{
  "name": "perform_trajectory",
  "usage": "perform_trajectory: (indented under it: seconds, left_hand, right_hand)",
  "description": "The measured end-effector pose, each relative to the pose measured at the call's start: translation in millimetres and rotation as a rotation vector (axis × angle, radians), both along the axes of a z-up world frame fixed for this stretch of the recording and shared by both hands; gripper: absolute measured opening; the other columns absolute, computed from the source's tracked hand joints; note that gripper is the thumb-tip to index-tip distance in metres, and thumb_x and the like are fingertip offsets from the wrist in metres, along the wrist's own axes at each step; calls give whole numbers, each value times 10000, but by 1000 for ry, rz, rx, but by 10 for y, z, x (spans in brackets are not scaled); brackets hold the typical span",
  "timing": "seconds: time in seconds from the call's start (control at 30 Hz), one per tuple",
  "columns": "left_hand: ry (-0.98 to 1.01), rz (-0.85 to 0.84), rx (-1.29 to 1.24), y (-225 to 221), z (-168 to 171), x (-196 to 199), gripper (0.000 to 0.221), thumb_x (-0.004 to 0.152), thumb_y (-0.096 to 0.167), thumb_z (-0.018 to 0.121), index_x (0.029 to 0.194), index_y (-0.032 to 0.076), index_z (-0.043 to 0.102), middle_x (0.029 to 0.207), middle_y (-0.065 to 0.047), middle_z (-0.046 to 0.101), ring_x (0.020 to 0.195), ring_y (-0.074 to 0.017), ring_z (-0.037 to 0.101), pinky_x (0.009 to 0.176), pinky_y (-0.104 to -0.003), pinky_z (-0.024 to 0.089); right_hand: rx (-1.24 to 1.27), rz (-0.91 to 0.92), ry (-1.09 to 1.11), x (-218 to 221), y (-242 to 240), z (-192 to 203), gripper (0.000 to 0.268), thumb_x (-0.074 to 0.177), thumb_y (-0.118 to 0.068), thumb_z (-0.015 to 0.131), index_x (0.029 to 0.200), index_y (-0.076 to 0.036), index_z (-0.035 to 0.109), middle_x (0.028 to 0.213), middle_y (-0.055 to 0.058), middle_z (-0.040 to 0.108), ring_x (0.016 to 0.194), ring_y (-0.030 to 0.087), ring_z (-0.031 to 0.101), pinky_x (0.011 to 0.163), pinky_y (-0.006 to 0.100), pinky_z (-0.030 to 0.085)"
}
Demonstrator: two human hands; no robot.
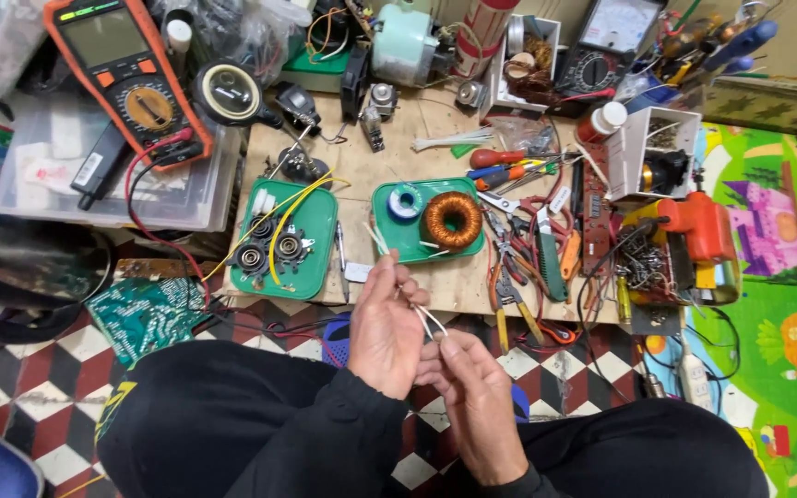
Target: Insulating and trimming wire connections on a copper motor coil using pliers and a heat tool.
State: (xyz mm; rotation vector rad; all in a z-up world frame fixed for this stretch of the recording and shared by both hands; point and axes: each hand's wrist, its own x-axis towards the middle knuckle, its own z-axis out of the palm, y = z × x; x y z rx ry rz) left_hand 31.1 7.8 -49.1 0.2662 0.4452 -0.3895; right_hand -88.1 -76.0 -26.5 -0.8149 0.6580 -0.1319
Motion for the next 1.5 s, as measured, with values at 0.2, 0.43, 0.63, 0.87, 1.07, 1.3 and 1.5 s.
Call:
perform_trajectory:
  seconds: [0.2,0.43,0.63,0.87,1.07,1.3,1.5]
  left_hand:
    - [1,38,119,89,179,76,322,1069,147,678,1362,19,641,1151,-133,685,893,-166,587,799,-315,503]
    - [-14,8,134,43,487,196,339,1092,174,644,1387,11,617,1145,-147,703,950,-187,628,915,-371,547]
    - [39,-14,260,-14,792,486,227,1124,174,634,1316,55,657,1275,-179,762,1041,-218,701,1107,-414,598]
    - [-47,-87,204,-143,723,591,240,1141,161,609,1346,37,621,1354,-230,749,1152,-278,754,1108,-450,607]
    - [-64,-100,185,-167,673,568,284,1116,169,620,1353,11,617,1349,-223,744,1146,-264,732,1102,-416,589]
    - [-74,-102,150,-164,644,542,347,1076,149,640,1371,-32,608,1329,-238,732,1148,-284,706,1077,-405,580]
    - [-68,-110,153,-161,684,515,338,1085,148,625,1373,-28,598,1348,-238,723,1159,-282,699,1109,-423,572]
  right_hand:
    - [-857,205,303,274,-528,-361,592,981,-208,695,1547,-56,610,1141,92,864,1004,188,792,910,313,605]
    - [-1874,184,508,880,-1493,-1334,624,959,-307,752,1444,53,597,1333,255,665,1157,420,648,979,542,515]
    - [-2159,339,724,1178,-1915,-1831,535,949,-625,655,1104,-128,776,1086,126,724,1122,364,713,906,539,579]
    - [-1645,430,793,1309,-2181,-1380,434,857,-550,732,1119,-226,854,1015,121,810,1101,398,764,919,540,599]
    - [-214,-1,-43,929,-1528,238,423,1033,-251,626,1368,-4,697,1210,198,771,1170,322,727,943,505,572]
    - [-11,167,153,408,-417,694,593,1031,-95,480,1565,159,517,1135,411,665,1132,548,717,1066,733,596]
    - [-627,477,476,249,-437,209,386,1025,-237,673,1332,-34,789,1163,113,843,1082,210,772,980,328,555]
